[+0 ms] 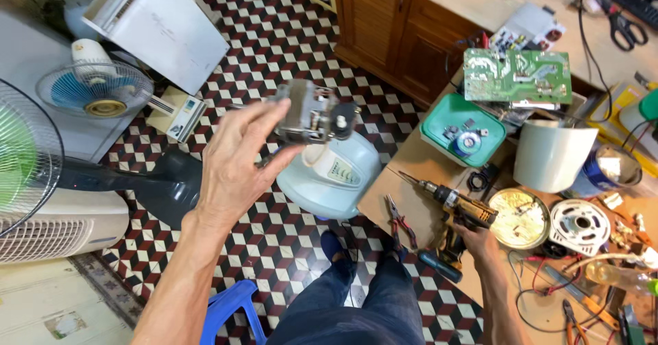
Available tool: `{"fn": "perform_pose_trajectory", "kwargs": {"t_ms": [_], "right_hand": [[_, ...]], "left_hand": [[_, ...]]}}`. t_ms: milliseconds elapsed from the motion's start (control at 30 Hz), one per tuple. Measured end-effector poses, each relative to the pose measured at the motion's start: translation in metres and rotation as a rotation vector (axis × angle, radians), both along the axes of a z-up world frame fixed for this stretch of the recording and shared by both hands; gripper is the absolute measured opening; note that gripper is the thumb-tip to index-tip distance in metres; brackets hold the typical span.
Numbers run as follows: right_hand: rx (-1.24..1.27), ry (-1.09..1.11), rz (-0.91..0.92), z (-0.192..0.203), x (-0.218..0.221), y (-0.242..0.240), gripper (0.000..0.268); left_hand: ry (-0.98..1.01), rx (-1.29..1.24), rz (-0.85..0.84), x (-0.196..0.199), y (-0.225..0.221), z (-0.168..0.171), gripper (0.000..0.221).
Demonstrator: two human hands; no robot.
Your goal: The person disassembles a small electrical motor, uses a power drill to remove screws, and manipulates internal components with pliers and hands. They repeatedly test and adjust the motor assembly on a cluttered workbench.
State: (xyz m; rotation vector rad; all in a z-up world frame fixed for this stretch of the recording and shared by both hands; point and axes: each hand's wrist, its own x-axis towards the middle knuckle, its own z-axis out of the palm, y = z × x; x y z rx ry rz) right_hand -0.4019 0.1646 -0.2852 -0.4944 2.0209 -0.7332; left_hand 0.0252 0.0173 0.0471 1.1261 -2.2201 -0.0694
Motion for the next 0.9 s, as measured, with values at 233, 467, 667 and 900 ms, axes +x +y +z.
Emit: {"fn": "perform_pose_trajectory", "kwargs": {"t_ms": [233,467,667,900], "right_hand": [[-0.818,0.341,0.414,0.231,0.165,-0.053,0.031],[-1.061,0.517,0.662,0.329,0.245,-0.107,0.031],[-1.127,0.831,0.779,0.325,0.241,-0.116,0.018],[-1.047,1.093,1.050,0.345,0.229,-0.126,0.019]], "left_hand": [[-0.062,0.311,-0.098,0.017,-0.054,0.008,0.123],[0.054,0.599,-0.207,0.002,-0.079,0.000,0.107],[0.081,0.607,-0.203,0.004,-0.078,0.000,0.096],[0.075,0.585,-0.226,0.003,-0.079,0.000,0.095]]}}
